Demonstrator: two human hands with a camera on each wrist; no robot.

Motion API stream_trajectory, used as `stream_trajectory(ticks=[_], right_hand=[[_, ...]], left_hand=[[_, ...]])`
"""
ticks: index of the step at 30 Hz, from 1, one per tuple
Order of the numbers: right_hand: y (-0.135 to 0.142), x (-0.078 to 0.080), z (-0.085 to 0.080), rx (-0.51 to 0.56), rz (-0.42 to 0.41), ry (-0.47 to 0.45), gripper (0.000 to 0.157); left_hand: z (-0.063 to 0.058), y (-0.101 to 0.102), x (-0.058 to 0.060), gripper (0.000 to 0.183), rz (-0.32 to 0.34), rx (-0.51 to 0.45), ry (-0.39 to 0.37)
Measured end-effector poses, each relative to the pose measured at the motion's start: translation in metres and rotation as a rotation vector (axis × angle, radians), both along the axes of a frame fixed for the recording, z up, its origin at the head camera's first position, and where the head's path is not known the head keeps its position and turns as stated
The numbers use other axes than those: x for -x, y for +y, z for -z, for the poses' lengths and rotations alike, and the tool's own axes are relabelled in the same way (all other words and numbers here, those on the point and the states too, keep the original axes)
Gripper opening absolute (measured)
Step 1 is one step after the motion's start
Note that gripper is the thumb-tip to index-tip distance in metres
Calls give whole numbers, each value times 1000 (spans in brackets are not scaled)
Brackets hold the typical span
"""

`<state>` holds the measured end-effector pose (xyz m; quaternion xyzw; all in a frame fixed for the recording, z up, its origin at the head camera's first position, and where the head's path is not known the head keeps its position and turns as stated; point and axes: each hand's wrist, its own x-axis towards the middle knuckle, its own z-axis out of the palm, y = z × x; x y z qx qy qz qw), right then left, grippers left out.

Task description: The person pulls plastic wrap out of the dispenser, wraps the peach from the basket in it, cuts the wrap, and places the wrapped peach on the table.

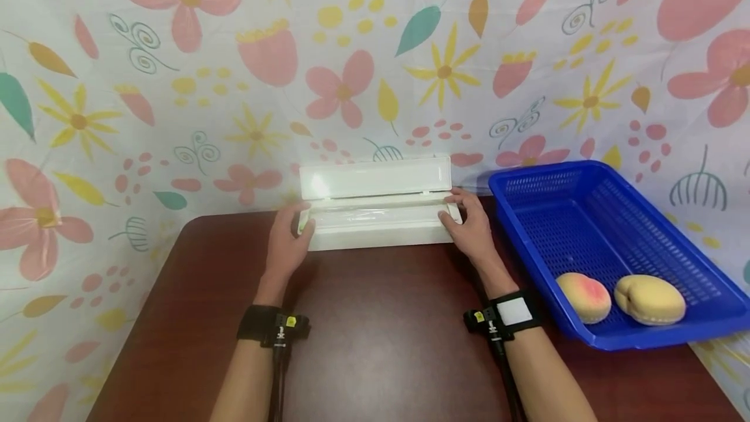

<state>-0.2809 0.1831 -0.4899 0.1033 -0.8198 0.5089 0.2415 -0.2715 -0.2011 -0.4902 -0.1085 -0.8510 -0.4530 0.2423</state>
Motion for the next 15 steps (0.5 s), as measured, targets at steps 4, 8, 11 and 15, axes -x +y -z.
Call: stream_trajectory(ticks=[4, 8, 11, 15], right_hand=[[0, 1, 1, -17, 13, 6, 30], [0, 4, 1, -27, 29, 11, 28], [0, 8, 0, -41, 60, 1, 27], [-1, 12, -1, -56, 101, -3, 24]], left_hand=[[-2, 1, 2, 34, -14, 27, -24], [-4, 3, 7, 34, -21, 48, -62], [-5, 4, 10, 33, -31, 60, -75], [-5, 7, 14, 30, -76, 57, -60]])
